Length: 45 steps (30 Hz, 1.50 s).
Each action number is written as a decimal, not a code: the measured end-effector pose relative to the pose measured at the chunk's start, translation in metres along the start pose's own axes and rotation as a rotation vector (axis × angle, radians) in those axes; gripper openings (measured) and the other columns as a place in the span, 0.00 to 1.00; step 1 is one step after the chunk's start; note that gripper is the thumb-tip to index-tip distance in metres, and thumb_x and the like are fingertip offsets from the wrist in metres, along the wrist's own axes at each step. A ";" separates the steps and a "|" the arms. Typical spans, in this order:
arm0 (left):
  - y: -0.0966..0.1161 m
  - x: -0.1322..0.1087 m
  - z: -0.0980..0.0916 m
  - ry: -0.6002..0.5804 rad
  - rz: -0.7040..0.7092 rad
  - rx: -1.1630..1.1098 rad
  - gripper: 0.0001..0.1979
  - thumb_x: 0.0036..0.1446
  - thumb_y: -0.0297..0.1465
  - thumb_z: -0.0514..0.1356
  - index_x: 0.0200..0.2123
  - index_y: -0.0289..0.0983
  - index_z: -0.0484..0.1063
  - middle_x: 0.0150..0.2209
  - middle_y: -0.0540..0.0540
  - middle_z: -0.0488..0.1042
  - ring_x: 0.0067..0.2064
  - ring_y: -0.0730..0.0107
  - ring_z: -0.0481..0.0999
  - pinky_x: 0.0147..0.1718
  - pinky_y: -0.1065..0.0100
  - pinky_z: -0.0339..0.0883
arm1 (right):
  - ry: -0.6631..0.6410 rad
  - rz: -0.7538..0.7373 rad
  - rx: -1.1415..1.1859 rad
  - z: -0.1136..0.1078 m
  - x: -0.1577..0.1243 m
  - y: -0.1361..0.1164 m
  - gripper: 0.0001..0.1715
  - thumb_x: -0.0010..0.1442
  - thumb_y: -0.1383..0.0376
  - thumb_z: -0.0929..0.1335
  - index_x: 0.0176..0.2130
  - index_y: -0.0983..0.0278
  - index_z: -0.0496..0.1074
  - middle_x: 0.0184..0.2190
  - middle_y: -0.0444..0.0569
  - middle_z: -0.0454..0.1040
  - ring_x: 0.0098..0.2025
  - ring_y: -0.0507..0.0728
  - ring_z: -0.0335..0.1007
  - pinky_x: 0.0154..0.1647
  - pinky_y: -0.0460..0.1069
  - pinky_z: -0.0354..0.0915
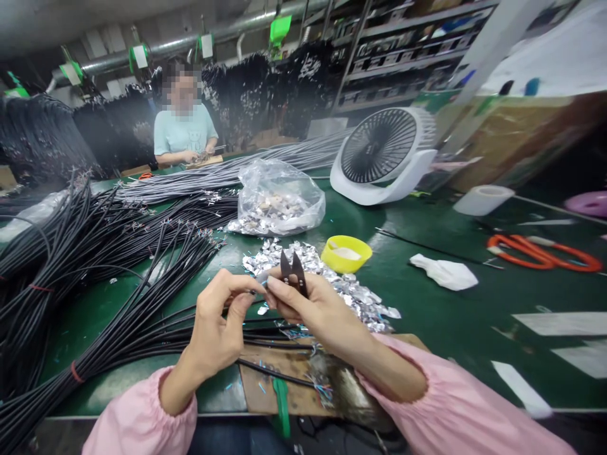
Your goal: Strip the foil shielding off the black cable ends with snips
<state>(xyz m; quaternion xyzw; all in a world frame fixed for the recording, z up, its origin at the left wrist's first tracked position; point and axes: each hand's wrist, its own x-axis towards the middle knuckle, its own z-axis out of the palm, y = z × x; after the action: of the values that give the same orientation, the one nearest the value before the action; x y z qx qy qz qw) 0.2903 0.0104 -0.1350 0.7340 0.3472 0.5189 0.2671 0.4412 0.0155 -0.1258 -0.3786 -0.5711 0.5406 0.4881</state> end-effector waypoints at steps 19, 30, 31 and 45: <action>0.000 0.002 -0.004 0.127 0.124 0.177 0.04 0.55 0.25 0.59 0.34 0.37 0.73 0.27 0.52 0.72 0.27 0.78 0.70 0.26 0.77 0.63 | 0.157 -0.593 -0.524 -0.006 -0.006 -0.003 0.10 0.58 0.70 0.65 0.31 0.64 0.76 0.24 0.46 0.75 0.25 0.51 0.70 0.25 0.43 0.64; 0.003 0.002 -0.005 0.128 0.292 0.391 0.06 0.58 0.23 0.56 0.37 0.33 0.72 0.28 0.48 0.73 0.29 0.76 0.71 0.30 0.75 0.67 | 0.153 -0.535 -0.543 -0.007 -0.004 -0.001 0.13 0.60 0.66 0.64 0.31 0.64 0.77 0.22 0.46 0.75 0.23 0.52 0.70 0.22 0.44 0.65; 0.003 0.002 -0.004 0.135 0.284 0.400 0.06 0.58 0.23 0.56 0.37 0.34 0.72 0.29 0.48 0.73 0.29 0.76 0.71 0.30 0.75 0.67 | 0.165 -0.543 -0.541 -0.006 -0.004 0.000 0.12 0.60 0.66 0.64 0.31 0.64 0.77 0.22 0.46 0.75 0.24 0.52 0.70 0.23 0.44 0.65; 0.007 0.009 -0.009 -0.083 -0.390 -0.149 0.18 0.58 0.40 0.55 0.22 0.34 0.67 0.15 0.53 0.61 0.16 0.79 0.61 0.15 0.76 0.53 | 0.275 -0.625 -0.603 0.001 -0.006 0.001 0.12 0.60 0.66 0.65 0.30 0.65 0.77 0.25 0.48 0.77 0.25 0.53 0.73 0.25 0.45 0.69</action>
<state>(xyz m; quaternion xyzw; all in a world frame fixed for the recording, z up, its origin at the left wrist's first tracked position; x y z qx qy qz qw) 0.2854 0.0130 -0.1216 0.6518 0.4322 0.4508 0.4303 0.4416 0.0091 -0.1272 -0.3816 -0.7196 0.1214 0.5673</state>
